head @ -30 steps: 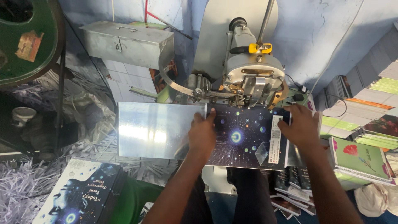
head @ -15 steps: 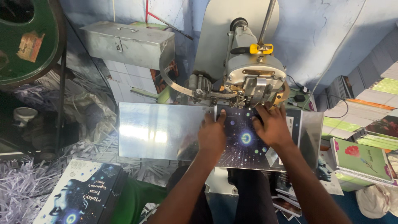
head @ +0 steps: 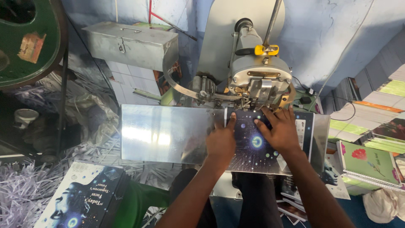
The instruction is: The person repeatedly places a book cover onto a binding machine, aligns it, and operates the machine to attach the cover. They then remove the finished book and place it on a growing stack to the right. The process is repeated for multiple identical books.
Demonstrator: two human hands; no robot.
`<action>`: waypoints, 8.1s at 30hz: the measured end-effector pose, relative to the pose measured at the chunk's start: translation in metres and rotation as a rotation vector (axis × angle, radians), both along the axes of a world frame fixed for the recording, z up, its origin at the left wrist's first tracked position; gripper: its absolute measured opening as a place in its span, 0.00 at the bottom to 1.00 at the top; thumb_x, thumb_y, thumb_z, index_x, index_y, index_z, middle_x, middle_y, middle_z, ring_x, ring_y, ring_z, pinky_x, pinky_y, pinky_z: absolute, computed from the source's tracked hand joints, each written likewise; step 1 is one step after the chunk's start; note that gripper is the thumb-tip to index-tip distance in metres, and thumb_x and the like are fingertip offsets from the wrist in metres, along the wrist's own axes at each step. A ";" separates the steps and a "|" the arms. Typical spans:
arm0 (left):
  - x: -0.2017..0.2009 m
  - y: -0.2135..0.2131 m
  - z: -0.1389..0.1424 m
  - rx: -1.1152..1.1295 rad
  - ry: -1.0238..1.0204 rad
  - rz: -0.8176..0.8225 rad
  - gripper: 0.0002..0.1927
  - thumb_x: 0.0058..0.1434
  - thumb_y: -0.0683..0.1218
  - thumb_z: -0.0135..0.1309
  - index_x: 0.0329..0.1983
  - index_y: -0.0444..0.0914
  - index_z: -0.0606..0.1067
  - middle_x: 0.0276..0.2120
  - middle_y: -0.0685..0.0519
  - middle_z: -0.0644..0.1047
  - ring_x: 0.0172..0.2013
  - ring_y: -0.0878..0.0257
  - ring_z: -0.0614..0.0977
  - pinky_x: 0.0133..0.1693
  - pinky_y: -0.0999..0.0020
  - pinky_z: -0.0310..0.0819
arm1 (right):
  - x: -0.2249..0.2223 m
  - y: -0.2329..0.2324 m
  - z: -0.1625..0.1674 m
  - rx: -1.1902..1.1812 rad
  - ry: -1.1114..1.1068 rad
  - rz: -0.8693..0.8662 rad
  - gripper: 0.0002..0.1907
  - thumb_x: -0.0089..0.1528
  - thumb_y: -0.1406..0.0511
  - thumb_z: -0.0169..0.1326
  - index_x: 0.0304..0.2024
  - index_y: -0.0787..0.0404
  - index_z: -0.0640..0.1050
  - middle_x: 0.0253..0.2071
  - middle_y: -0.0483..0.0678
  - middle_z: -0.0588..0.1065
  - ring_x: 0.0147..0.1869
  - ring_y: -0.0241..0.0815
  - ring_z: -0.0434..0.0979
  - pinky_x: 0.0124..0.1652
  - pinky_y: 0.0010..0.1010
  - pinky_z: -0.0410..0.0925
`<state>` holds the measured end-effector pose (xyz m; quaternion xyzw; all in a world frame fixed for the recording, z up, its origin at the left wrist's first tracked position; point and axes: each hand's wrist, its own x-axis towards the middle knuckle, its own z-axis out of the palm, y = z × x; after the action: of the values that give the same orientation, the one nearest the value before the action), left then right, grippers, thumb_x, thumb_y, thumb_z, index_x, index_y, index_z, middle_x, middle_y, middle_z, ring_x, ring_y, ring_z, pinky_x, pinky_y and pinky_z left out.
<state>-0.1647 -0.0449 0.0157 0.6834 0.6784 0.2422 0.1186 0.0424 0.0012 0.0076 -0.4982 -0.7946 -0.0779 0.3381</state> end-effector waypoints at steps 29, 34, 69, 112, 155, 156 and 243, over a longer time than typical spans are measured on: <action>0.033 0.013 -0.033 0.321 0.059 -0.083 0.29 0.64 0.47 0.54 0.70 0.51 0.68 0.43 0.38 0.75 0.40 0.40 0.81 0.51 0.44 0.71 | 0.037 0.000 0.003 0.011 0.014 -0.028 0.26 0.62 0.51 0.57 0.53 0.63 0.79 0.61 0.60 0.71 0.71 0.60 0.66 0.73 0.59 0.46; 0.032 0.010 -0.027 0.234 0.016 -0.106 0.29 0.66 0.46 0.53 0.71 0.50 0.66 0.45 0.37 0.74 0.42 0.39 0.81 0.48 0.46 0.72 | 0.037 0.002 0.001 0.026 -0.016 -0.043 0.26 0.62 0.51 0.57 0.52 0.63 0.79 0.61 0.61 0.71 0.70 0.60 0.66 0.73 0.60 0.46; 0.039 0.001 -0.031 0.120 0.018 -0.139 0.35 0.63 0.47 0.55 0.74 0.54 0.61 0.52 0.40 0.72 0.39 0.44 0.83 0.41 0.48 0.78 | 0.111 0.048 0.047 -0.563 -0.309 -0.092 0.48 0.42 0.55 0.75 0.64 0.48 0.73 0.56 0.56 0.76 0.61 0.59 0.74 0.57 0.47 0.67; 0.161 -0.013 -0.011 0.087 -0.656 -0.801 0.36 0.64 0.54 0.59 0.72 0.36 0.65 0.66 0.38 0.71 0.66 0.45 0.73 0.65 0.57 0.66 | 0.154 -0.119 0.079 0.200 -0.006 -0.786 0.09 0.72 0.61 0.59 0.52 0.54 0.83 0.43 0.50 0.79 0.44 0.52 0.79 0.39 0.44 0.70; 0.181 0.040 -0.044 -0.517 -1.215 -0.214 0.16 0.68 0.50 0.52 0.41 0.32 0.80 0.34 0.49 0.82 0.33 0.61 0.81 0.38 0.64 0.73 | 0.161 -0.146 -0.077 -0.512 1.847 -0.471 0.36 0.64 0.60 0.59 0.66 0.77 0.63 0.53 0.65 0.73 0.57 0.56 0.80 0.57 0.46 0.74; 0.181 0.041 -0.044 -0.511 -1.189 -0.205 0.17 0.68 0.51 0.53 0.41 0.31 0.80 0.35 0.48 0.82 0.34 0.61 0.80 0.38 0.63 0.72 | 0.165 -0.146 -0.082 -0.538 1.880 -0.391 0.34 0.64 0.61 0.58 0.65 0.74 0.63 0.53 0.63 0.74 0.56 0.54 0.80 0.57 0.46 0.75; 0.136 0.029 -0.090 -0.181 -1.073 -0.407 0.27 0.61 0.49 0.60 0.60 0.32 0.70 0.36 0.50 0.82 0.32 0.66 0.81 0.35 0.71 0.75 | 0.102 -0.047 -0.015 -0.191 0.503 -0.129 0.36 0.62 0.60 0.62 0.69 0.65 0.67 0.69 0.60 0.68 0.73 0.55 0.68 0.67 0.40 0.61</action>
<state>-0.0284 -0.0163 -0.0742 0.5688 0.3965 0.4680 0.5479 0.1440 -0.0461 -0.0077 -0.5810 -0.6562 0.1020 0.4707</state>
